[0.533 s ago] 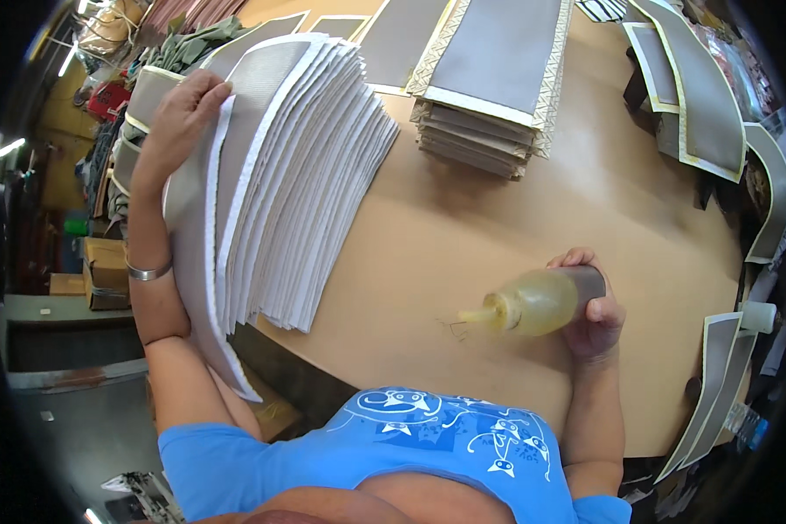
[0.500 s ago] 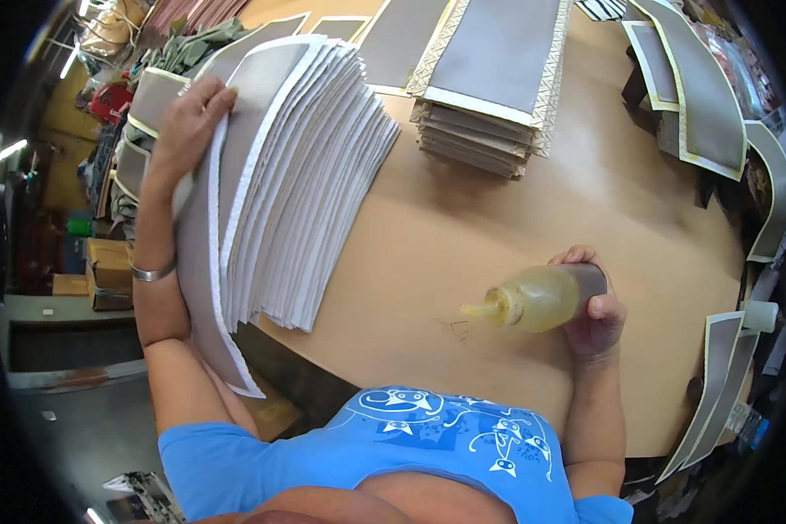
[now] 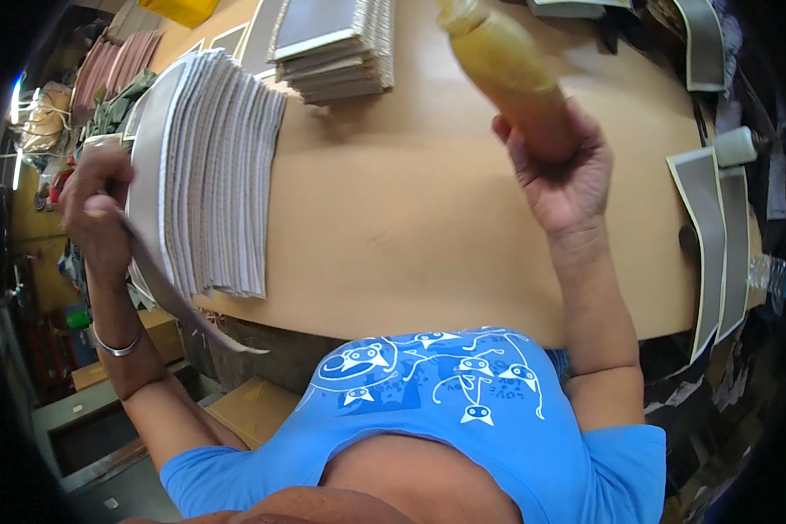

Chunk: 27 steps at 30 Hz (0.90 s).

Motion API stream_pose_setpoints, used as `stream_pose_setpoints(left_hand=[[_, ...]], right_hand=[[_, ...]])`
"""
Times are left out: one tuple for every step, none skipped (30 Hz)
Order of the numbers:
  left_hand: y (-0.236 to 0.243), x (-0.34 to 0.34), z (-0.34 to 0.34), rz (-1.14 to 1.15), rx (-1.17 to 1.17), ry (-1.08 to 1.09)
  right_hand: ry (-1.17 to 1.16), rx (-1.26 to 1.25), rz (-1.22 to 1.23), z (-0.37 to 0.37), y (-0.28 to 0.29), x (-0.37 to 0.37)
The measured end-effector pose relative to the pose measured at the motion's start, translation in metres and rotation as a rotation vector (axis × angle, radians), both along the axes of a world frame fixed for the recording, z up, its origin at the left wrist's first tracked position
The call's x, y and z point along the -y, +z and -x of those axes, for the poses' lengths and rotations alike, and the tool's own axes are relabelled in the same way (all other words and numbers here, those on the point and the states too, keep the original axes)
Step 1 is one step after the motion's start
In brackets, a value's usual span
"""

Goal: The person applies glue to the edges of leather panels using a squeeze bottle, folds the glued edges over, and taps the folds with a hammer.

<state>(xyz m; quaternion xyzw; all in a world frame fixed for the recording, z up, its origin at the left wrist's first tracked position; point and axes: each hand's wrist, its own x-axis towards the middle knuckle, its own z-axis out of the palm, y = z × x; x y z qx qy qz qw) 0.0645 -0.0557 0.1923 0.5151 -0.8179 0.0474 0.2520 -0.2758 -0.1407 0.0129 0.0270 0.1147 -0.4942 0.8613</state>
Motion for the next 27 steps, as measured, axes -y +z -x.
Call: stream_pose_setpoints(left_hand=[[0.001,0.001,0.02,-0.032,0.102,-0.019],[-0.008,0.008,0.035,-0.076,0.116,-0.166],[-0.019,0.02,0.056,-0.095,0.217,-0.275],[-0.03,0.023,0.076,-0.162,0.316,-0.276],[-0.044,0.027,0.092,-0.256,0.351,-0.307],[-0.056,0.037,0.114,-0.389,0.418,-0.303],[-0.071,0.048,0.135,-0.529,0.488,-0.298],[-0.084,0.066,0.148,-0.54,0.55,-0.388],[-0.101,0.08,0.162,-0.554,0.599,-0.467],[-0.116,0.094,0.169,-0.372,0.517,-0.522],[-0.131,0.107,0.172,-0.194,0.434,-0.574],[-0.143,0.111,0.177,-0.023,0.352,-0.629],[-0.155,0.109,0.177,0.005,0.308,-0.527],[-0.162,0.11,0.176,0.04,0.261,-0.432],[-0.168,0.109,0.176,0.075,0.211,-0.335],[-0.174,0.1,0.17,-0.047,0.194,-0.255],[-0.173,0.085,0.161,-0.167,0.184,-0.173],[-0.174,0.07,0.152,-0.34,0.115,-0.129],[-0.176,0.055,0.144,-0.516,0.039,-0.079],[-0.183,0.043,0.136,-0.485,0.012,-0.096],[-0.172,0.044,0.101,-0.45,0.019,-0.151],[-0.158,0.054,0.068,-0.415,0.024,-0.209],[-0.164,0.045,0.062,-0.458,-0.052,-0.183],[-0.17,0.041,0.06,-0.433,-0.073,-0.155],[-0.176,0.04,0.06,-0.409,-0.091,-0.13],[-0.181,0.038,0.061,-0.378,-0.106,-0.1],[-0.184,0.042,0.068,-0.346,-0.13,-0.072]], right_hand=[[0.008,0.028,0.065,0.004,0.004,0.003],[-0.025,-0.032,0.146,0.015,0.006,0.001],[-0.022,-0.056,0.226,0.026,0.002,0.001],[-0.007,-0.076,0.305,0.038,0.0,-0.001],[0.001,-0.068,0.322,0.049,-0.004,-0.003],[-0.005,-0.065,0.338,0.064,-0.01,-0.005],[-0.01,-0.057,0.348,0.074,-0.018,-0.007],[-0.04,-0.021,0.344,0.077,-0.022,-0.008],[-0.053,0.01,0.337,0.084,-0.028,-0.011],[-0.06,0.05,0.333,0.088,-0.035,-0.011],[-0.079,0.131,0.274,0.092,-0.042,-0.009],[-0.086,0.142,0.246,0.096,-0.043,-0.007],[-0.092,0.154,0.219,0.098,-0.041,-0.004],[-0.105,0.161,0.197,0.103,-0.037,-0.001],[-0.114,0.155,0.181,0.107,-0.035,0.0],[-0.111,0.177,0.142,0.11,-0.033,-0.001],[-0.108,0.206,0.104,0.11,-0.032,-0.001],[-0.104,0.231,0.066,0.109,-0.032,-0.002],[-0.096,0.221,0.042,0.105,-0.031,-0.002],[-0.082,0.206,0.017,0.101,-0.029,-0.003],[-0.111,0.215,0.001,0.069,-0.017,-0.004],[-0.149,0.215,0.001,0.039,-0.004,-0.002],[-0.129,0.187,-0.017,0.03,-0.004,-0.004],[-0.112,0.161,-0.034,0.023,-0.005,-0.006],[-0.09,0.137,-0.023,0.018,-0.005,-0.009],[-0.063,0.117,-0.006,0.013,-0.005,-0.011],[-0.05,0.098,0.019,0.013,-0.003,-0.011]])
